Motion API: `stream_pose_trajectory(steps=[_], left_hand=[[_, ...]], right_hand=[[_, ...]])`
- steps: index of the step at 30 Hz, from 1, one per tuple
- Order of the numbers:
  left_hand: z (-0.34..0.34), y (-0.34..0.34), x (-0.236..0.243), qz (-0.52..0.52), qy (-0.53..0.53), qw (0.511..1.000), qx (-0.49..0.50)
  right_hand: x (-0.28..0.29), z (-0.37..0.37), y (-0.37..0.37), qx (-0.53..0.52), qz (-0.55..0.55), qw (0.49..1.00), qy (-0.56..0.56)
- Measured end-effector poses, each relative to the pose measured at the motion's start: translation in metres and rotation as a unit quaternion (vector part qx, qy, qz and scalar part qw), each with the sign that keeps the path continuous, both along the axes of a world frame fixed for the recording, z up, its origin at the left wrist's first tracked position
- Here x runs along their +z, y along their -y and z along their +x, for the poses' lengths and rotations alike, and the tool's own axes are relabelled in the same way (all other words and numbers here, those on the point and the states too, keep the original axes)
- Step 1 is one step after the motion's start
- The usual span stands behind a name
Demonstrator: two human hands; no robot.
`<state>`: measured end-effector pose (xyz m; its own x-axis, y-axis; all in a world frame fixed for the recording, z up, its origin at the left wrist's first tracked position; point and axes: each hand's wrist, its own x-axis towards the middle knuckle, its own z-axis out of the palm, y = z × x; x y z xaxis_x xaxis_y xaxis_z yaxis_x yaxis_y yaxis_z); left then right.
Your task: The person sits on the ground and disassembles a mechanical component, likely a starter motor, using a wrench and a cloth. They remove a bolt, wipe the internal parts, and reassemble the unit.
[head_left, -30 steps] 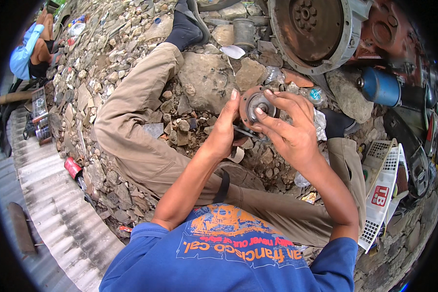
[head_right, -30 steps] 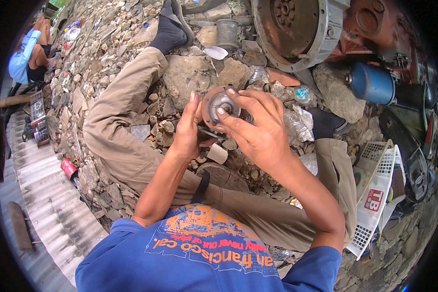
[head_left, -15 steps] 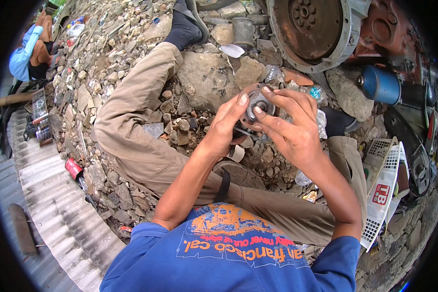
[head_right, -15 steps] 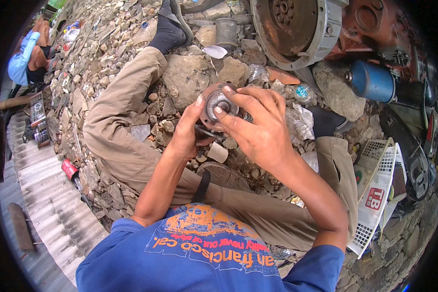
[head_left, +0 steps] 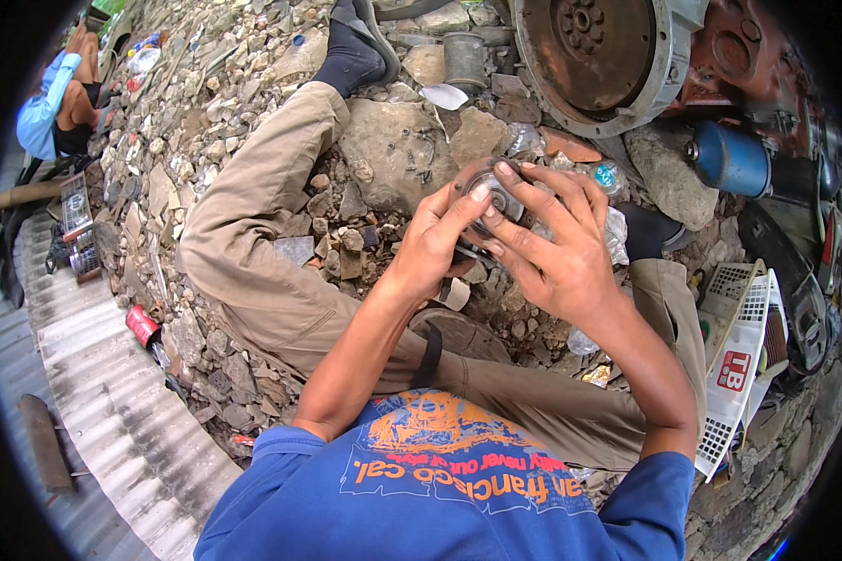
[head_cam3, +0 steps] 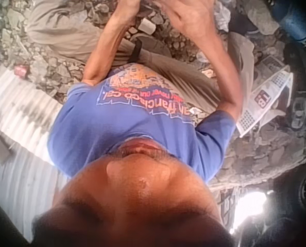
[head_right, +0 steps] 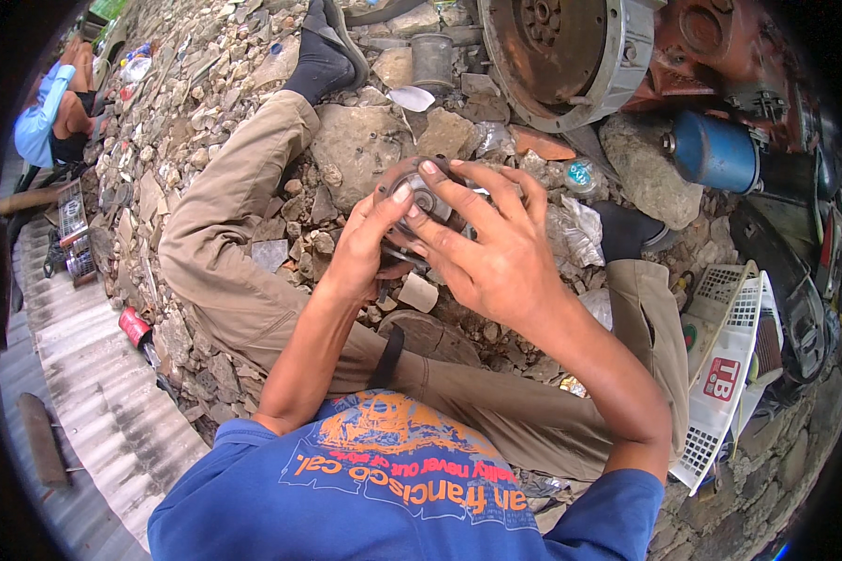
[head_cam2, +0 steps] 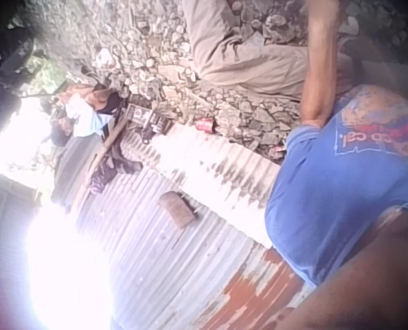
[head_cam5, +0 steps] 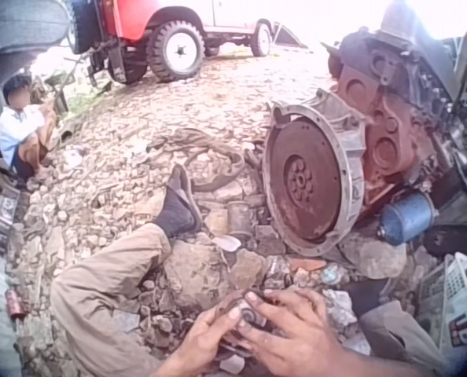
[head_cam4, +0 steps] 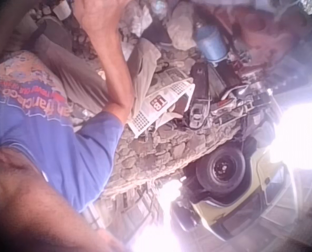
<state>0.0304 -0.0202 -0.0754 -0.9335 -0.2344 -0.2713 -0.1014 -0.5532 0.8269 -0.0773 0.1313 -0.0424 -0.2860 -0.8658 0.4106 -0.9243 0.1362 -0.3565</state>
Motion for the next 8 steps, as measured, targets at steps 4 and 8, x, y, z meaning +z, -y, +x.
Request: stream_pose_trajectory(steps=[4, 8], left_hand=[[-0.001, -0.001, -0.001, 0.012, 0.011, 1.000, 0.019], [0.001, 0.010, -0.010, 0.020, 0.052, 0.998, -0.016]], right_hand=[[-0.004, -0.002, 0.000, 0.006, 0.020, 1.000, 0.011], [-0.014, -0.022, -0.002, 0.071, 0.027, 0.991, 0.105]])
